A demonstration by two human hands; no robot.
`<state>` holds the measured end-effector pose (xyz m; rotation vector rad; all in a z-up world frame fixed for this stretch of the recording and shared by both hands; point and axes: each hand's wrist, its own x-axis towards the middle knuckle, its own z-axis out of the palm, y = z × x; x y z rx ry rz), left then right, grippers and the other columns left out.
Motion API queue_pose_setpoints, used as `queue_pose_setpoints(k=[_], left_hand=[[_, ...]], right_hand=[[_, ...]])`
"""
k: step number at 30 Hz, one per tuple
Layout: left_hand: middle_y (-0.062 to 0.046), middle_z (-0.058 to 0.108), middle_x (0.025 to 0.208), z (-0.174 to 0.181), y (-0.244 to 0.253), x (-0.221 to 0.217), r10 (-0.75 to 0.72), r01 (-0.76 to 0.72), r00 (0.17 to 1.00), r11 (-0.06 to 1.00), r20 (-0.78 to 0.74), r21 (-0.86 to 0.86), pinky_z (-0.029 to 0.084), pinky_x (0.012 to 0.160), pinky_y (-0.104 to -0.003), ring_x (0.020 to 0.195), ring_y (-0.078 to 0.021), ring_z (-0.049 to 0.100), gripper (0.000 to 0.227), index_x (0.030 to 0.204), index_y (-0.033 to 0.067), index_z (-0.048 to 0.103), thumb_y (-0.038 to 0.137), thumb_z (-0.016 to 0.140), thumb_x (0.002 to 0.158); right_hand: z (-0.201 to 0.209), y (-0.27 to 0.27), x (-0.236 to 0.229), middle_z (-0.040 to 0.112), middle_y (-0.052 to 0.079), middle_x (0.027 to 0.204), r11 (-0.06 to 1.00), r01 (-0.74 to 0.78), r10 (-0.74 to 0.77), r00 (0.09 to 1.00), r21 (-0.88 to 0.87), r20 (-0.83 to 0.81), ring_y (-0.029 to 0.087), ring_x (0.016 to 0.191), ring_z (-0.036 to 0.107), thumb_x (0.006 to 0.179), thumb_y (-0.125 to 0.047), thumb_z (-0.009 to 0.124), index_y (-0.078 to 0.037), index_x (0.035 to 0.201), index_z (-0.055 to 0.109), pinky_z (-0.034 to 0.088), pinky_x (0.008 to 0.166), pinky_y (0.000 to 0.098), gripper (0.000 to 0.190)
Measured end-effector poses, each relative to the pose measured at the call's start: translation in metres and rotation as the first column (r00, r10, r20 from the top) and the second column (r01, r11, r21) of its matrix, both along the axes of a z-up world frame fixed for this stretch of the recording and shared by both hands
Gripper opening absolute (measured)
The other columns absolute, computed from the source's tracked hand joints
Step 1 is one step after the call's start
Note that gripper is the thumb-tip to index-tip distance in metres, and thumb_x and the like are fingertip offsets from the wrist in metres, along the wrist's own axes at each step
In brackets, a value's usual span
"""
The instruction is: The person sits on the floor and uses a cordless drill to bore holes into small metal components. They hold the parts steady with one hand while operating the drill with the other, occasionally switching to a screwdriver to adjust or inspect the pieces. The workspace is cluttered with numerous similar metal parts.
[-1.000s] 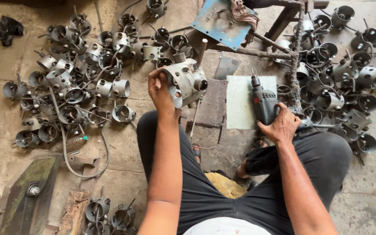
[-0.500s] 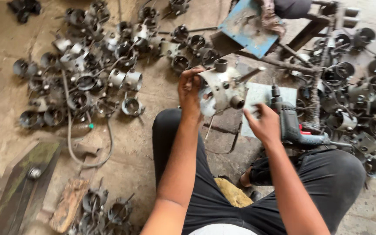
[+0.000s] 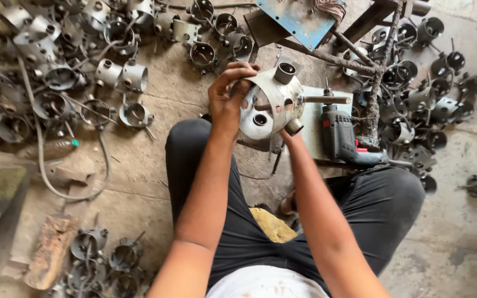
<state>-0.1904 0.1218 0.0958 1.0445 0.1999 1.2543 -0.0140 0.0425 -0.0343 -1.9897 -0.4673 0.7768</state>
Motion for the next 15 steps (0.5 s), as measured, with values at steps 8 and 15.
queue_pose_setpoints(k=[8, 15], left_hand=[[-0.001, 0.068, 0.114, -0.022, 0.004, 0.004, 0.115, -0.103, 0.932, 0.993, -0.345, 0.054, 0.057, 0.085, -0.026, 0.100, -0.0112, 0.066, 0.011, 0.108, 0.0096, 0.079, 0.012, 0.075, 0.098], [-0.004, 0.074, 0.105, -0.023, 0.013, -0.002, 0.072, -0.123, 0.963, 0.975, -0.261, -0.187, 0.065, 0.082, -0.031, 0.097, -0.0147, 0.070, 0.008, 0.101, 0.0148, 0.080, 0.019, 0.075, 0.097]], right_hand=[[0.028, -0.167, 0.005, 0.053, -0.001, 0.080, 0.960, 0.207, -0.108, 0.894, 0.188, -0.436, 0.012, 0.056, 0.041, 0.097, -0.025, 0.069, -0.002, 0.111, 0.068, 0.033, 0.048, 0.0259, 0.028], [0.035, -0.236, -0.052, 0.064, 0.001, 0.086, 0.963, 0.144, -0.080, 0.960, 0.227, -0.269, 0.009, 0.079, 0.058, 0.103, -0.024, 0.064, 0.002, 0.108, 0.072, 0.049, 0.070, 0.0243, 0.028]])
